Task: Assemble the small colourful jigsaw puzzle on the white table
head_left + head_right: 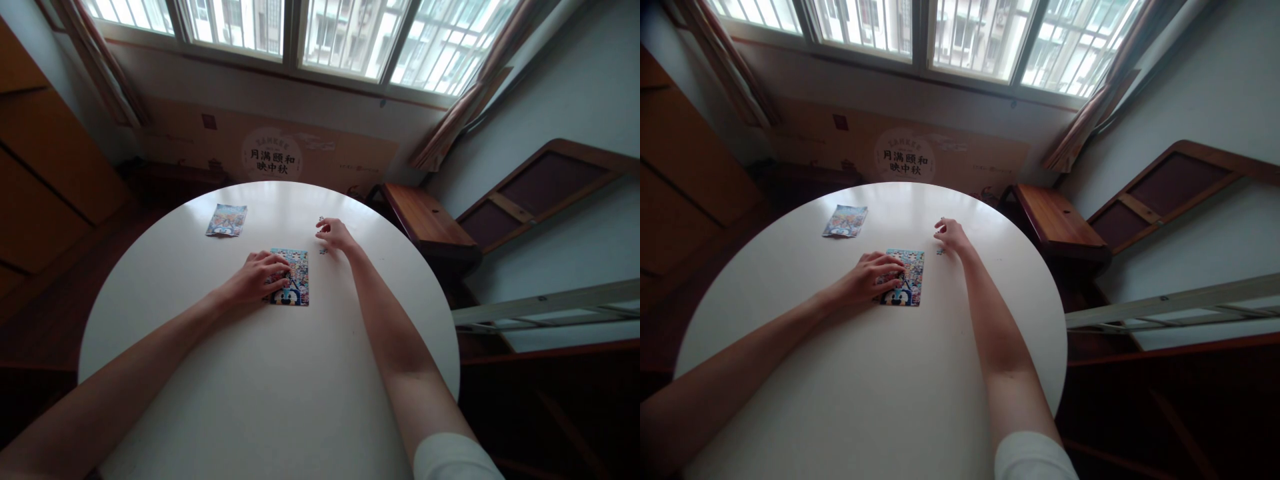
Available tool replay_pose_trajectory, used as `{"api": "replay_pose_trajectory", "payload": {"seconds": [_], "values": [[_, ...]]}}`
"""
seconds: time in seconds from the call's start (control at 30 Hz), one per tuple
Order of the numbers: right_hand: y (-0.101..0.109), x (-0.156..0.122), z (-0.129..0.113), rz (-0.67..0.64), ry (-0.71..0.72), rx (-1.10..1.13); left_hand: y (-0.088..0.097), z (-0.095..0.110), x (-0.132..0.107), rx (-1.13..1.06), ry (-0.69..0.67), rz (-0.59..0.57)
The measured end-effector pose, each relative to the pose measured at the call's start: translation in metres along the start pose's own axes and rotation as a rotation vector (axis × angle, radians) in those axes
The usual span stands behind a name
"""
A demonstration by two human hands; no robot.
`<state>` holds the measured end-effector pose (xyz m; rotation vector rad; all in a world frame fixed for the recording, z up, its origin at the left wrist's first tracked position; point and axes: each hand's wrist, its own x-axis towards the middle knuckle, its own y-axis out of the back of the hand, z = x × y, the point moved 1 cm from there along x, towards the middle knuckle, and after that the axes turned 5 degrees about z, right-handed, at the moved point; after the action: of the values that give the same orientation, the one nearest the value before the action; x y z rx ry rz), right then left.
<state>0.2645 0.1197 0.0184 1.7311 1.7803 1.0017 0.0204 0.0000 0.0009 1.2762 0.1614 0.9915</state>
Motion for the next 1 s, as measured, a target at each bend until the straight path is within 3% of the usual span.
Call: {"api": "replay_pose_trajectory", "payload": {"seconds": [0.2,0.4,0.6,1.0], "values": [[-0.002,0.0,-0.023,-0.161,0.116,0.123,0.0,0.0,0.0,-0.002,-0.002,0.002],[-0.004,-0.001,-0.034,-0.198,0.237,0.14,0.001,0.001,0.0,-0.002,0.005,0.002],[-0.007,-0.003,-0.039,-0.351,0.181,0.235,0.001,0.001,0.0,-0.001,0.002,0.003],[-0.006,-0.008,-0.043,-0.475,0.127,0.2,0.001,0.002,0.0,-0.005,-0.002,0.003]]}}
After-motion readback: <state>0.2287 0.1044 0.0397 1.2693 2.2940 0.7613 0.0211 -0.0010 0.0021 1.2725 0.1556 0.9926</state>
